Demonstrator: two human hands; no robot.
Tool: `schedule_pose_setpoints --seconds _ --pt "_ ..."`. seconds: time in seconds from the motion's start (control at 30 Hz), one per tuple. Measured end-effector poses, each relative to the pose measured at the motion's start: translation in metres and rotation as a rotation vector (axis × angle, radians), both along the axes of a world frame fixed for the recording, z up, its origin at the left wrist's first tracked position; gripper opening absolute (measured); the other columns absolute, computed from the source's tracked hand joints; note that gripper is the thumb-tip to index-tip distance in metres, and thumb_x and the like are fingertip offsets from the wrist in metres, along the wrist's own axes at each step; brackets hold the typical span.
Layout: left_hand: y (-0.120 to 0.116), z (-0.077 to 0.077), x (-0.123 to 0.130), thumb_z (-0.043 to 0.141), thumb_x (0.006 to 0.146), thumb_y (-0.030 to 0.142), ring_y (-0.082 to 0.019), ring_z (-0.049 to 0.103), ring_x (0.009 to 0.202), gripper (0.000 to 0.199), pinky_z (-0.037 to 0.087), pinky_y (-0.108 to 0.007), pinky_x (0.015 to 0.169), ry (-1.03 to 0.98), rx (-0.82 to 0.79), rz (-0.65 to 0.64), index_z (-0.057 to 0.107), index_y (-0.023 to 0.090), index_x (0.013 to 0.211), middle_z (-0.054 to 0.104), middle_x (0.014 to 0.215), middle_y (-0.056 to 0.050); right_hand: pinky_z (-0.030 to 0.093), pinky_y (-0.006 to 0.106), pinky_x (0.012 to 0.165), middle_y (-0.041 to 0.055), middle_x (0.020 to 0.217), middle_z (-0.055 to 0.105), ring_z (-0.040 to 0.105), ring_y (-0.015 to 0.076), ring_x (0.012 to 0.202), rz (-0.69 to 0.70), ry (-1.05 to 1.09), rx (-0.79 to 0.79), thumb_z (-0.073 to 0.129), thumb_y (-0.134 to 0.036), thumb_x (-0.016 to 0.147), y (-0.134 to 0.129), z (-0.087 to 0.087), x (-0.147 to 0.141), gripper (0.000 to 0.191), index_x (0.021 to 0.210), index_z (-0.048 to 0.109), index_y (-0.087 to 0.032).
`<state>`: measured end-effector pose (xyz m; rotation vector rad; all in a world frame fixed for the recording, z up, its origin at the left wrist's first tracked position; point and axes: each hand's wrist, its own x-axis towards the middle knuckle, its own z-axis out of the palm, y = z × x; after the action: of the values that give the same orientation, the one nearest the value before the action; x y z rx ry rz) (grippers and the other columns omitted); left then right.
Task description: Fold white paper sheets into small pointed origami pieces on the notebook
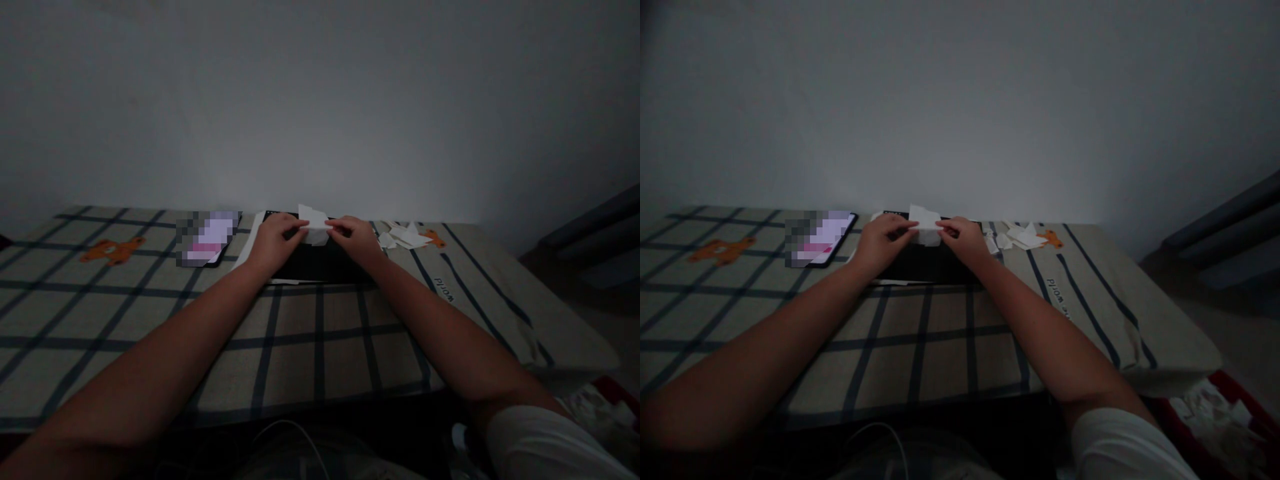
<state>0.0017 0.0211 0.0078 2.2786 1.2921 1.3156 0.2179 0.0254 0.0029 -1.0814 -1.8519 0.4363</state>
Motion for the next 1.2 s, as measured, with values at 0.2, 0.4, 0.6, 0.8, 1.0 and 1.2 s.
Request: schedule_pose_setpoints --seconds 0.2,0.4,0.6,0.8,1.0,1.2 --pt "-0.004 0.003 0.002 0.07 0.081 0.034 -0.019 0.06 0.097 0.014 0.046 -0.034 0.091 -0.107 0.011 -0.046 0.076 0.023 0.086 0.067 0.099 -0.004 0.048 0.032 0.074 0.0061 0.088 0.065 0.058 0.0178 0.08 0.028 0.08 0.05 0.067 -0.029 0.081 -0.001 0.001 -0.001 0.011 0.083 0.073 -0.021" --pt "-0.008 0.007 0.005 0.067 0.081 0.045 -0.018 0.062 0.075 0.029 0.047 -0.03 0.071 -0.221 -0.259 -0.024 0.074 0.017 0.088 0.073 0.08 -0.004 0.05 0.033 0.078 0.0042 0.086 0.072 0.064 0.0178 0.08 0.13 0.322 -0.215 0.071 -0.041 0.078 0.001 -0.005 -0.002 0.024 0.088 0.073 -0.02" --pt "-0.008 0.007 0.006 0.071 0.076 0.044 -0.017 0.062 0.073 0.028 0.046 -0.028 0.067 -0.222 -0.365 -0.075 0.075 0.018 0.086 0.075 0.083 -0.004 0.051 0.033 0.08 0.0044 0.085 0.075 0.067 0.0179 0.081 0.137 0.299 -0.31 0.076 -0.042 0.072 -0.004 0.0 -0.003 0.026 0.085 0.076 -0.019" --pt "-0.01 0.007 0.005 0.07 0.077 0.051 -0.017 0.061 0.068 0.033 0.043 -0.028 0.062 -0.162 -0.369 -0.06 0.077 0.019 0.082 0.074 0.078 -0.005 0.051 0.033 0.079 0.0042 0.087 0.076 0.066 0.017 0.079 0.165 0.314 -0.356 0.075 -0.042 0.074 -0.005 -0.001 -0.005 0.027 0.089 0.077 -0.02" --pt "-0.007 0.004 0.005 0.074 0.073 0.049 -0.015 0.058 0.063 0.029 0.042 -0.026 0.058 -0.193 -0.403 -0.106 0.074 0.019 0.073 0.07 0.069 -0.002 0.049 0.031 0.075 0.0023 0.076 0.072 0.063 0.0162 0.074 0.148 0.213 -0.302 0.068 -0.04 0.079 -0.008 0.003 -0.004 0.022 0.079 0.074 -0.019" --pt "-0.007 0.004 0.005 0.073 0.074 0.046 -0.015 0.059 0.064 0.027 0.044 -0.026 0.058 -0.217 -0.426 -0.097 0.074 0.019 0.074 0.071 0.071 -0.002 0.047 0.03 0.069 0.0014 0.072 0.071 0.061 0.0157 0.069 0.114 0.206 -0.321 0.064 -0.041 0.082 -0.011 0.005 -0.007 0.024 0.079 0.074 -0.019"
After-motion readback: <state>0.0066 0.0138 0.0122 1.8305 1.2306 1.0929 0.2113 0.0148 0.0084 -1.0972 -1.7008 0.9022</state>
